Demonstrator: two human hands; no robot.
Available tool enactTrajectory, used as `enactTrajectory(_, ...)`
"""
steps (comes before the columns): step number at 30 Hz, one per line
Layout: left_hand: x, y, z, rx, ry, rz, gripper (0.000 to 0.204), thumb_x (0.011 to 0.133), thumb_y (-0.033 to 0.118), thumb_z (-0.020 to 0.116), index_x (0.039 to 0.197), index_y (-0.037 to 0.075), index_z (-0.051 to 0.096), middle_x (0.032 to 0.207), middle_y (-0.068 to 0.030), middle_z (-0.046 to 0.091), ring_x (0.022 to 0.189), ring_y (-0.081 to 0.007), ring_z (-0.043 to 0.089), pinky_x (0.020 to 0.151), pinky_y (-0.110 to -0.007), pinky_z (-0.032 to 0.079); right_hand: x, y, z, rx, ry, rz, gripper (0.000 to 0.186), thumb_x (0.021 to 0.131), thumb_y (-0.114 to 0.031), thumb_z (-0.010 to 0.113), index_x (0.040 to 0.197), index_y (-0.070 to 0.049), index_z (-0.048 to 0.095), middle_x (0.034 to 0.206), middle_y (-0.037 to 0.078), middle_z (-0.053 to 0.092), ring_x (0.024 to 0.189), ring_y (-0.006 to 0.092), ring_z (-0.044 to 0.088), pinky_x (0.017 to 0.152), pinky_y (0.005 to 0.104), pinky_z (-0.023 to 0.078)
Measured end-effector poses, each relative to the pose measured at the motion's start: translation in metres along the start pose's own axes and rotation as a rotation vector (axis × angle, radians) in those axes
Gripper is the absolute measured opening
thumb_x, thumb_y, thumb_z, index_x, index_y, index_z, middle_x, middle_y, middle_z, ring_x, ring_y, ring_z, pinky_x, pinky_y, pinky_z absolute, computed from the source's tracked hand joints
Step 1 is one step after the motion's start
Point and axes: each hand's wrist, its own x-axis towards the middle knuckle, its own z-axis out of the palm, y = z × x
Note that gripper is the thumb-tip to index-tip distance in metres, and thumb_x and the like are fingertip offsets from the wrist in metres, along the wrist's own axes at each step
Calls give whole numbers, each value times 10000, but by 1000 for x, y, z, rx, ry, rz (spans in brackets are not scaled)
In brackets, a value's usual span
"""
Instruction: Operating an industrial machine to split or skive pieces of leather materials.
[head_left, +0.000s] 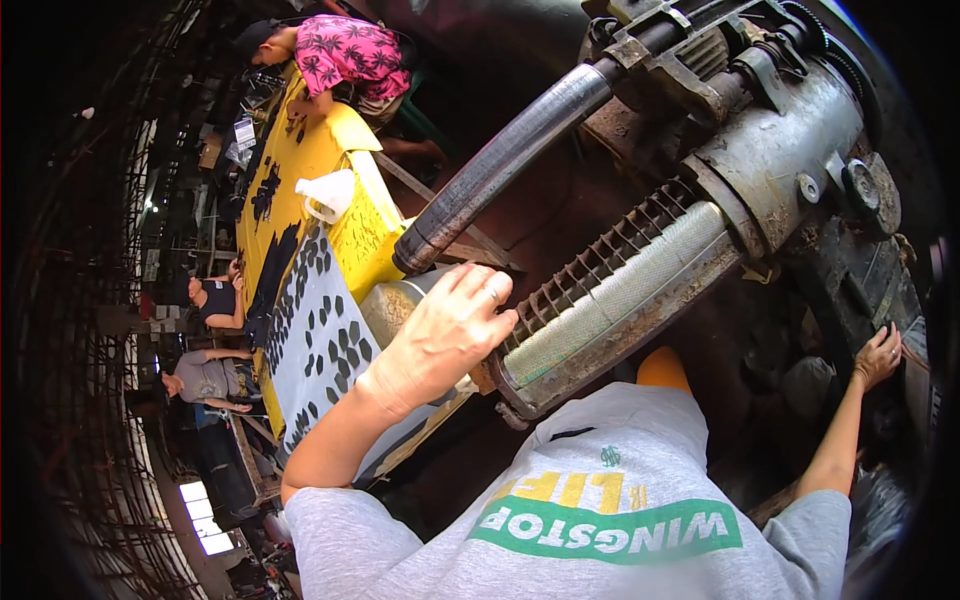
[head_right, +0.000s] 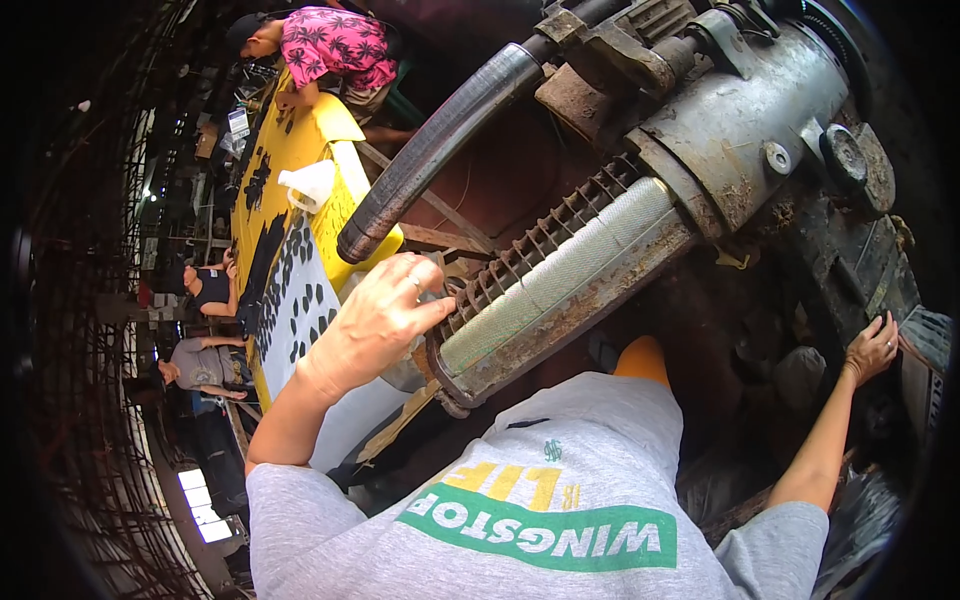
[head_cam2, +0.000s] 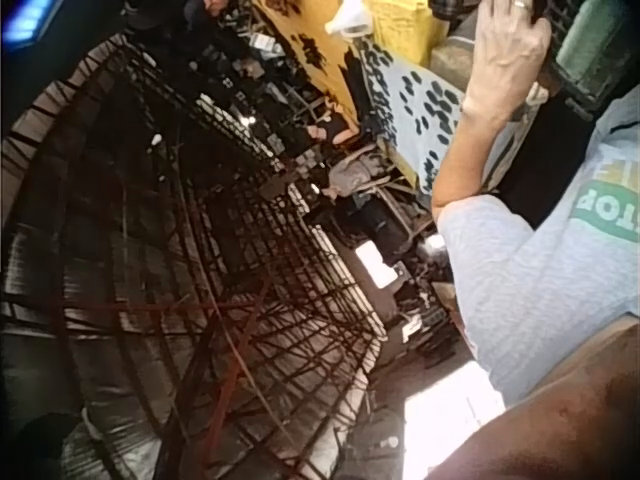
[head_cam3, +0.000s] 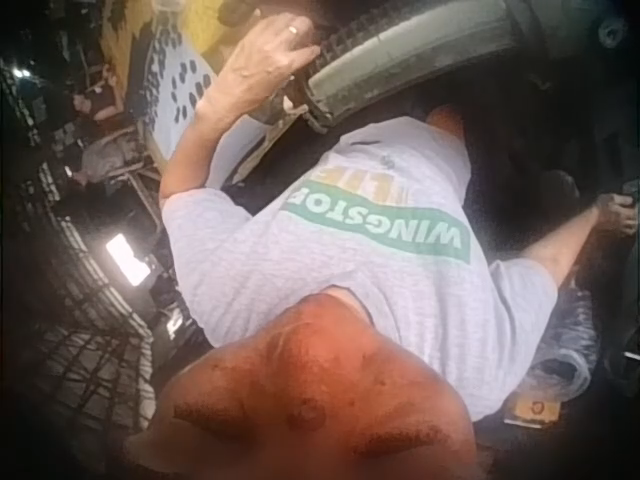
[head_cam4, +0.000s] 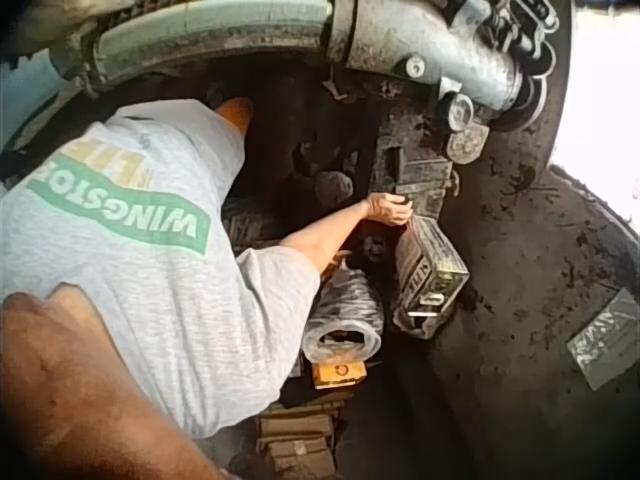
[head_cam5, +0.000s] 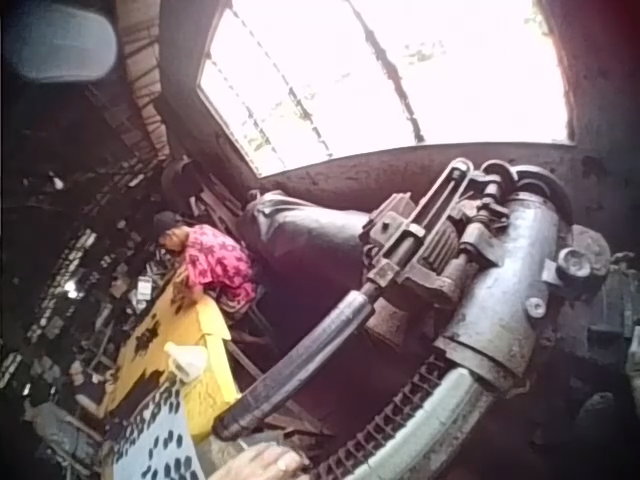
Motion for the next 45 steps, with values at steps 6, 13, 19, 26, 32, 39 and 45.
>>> enactTrajectory(6, 4, 4, -6, 87, -52, 102, 251, 670, 74, 551, 903, 5, 613, 963, -105, 494, 1011, -260, 492, 895, -358, 425, -2, -1, -1, -24, 4, -19, 301, 899, -325, 474, 1118, -150, 584, 1143, 66, 579, 1073, 227, 529, 923, 358, 397)
enactTrajectory(13, 10, 4, -18, 89, -110, 173, 239, 658, 94, 560, 876, 11, 617, 963, -95, 497, 989, -257, 494, 866, -359, 429, -3, 3, 3, -25, -34, -2, 329, 912, -344, 435, 1158, -164, 558, 1183, 63, 557, 1105, 230, 508, 952, 361, 367)
enactTrajectory(19, 11, -1, -16, 34, -138, 147, 253, 645, 81, 583, 889, 29, 628, 956, -84, 499, 957, -243, 502, 841, -351, 429, -1, -3, -2, -6, -13, -15, 311, 905, -325, 461, 1133, -146, 574, 1157, 75, 570, 1100, 232, 511, 939, 365, 378)
enactTrajectory(26, 0, -5, -27, -177, -54, 43, 303, 635, -25, 612, 927, 55, 631, 922, -80, 521, 913, -264, 535, 809, -365, 442, -3, 1, -1, -5, -29, 3, 313, 907, -337, 447, 1135, -164, 576, 1166, 69, 568, 1107, 231, 506, 950, 361, 373)
enactTrajectory(32, -8, -7, -13, -239, -39, -61, 266, 670, -19, 607, 924, 58, 624, 915, -79, 528, 893, -250, 548, 768, -352, 456, -2, 1, 2, -8, -22, -6, 309, 907, -334, 448, 1128, -164, 581, 1165, 69, 569, 1101, 233, 509, 947, 356, 377)
enactTrajectory(39, -8, -8, 1, -230, -29, -51, 230, 677, -6, 597, 900, 49, 606, 945, -89, 526, 904, -260, 544, 767, -358, 456, -1, 0, 4, -4, -26, -8, 303, 901, -330, 460, 1128, -166, 577, 1162, 58, 568, 1098, 230, 507, 939, 356, 381)
enactTrajectory(45, -11, -10, 0, -135, -51, 44, 281, 665, -32, 571, 934, 50, 572, 1005, -129, 504, 925, -278, 538, 781, -368, 450, -2, -4, -4, 8, -11, 40, 288, 893, -329, 476, 1113, -179, 588, 1163, 49, 567, 1086, 237, 512, 925, 360, 394)
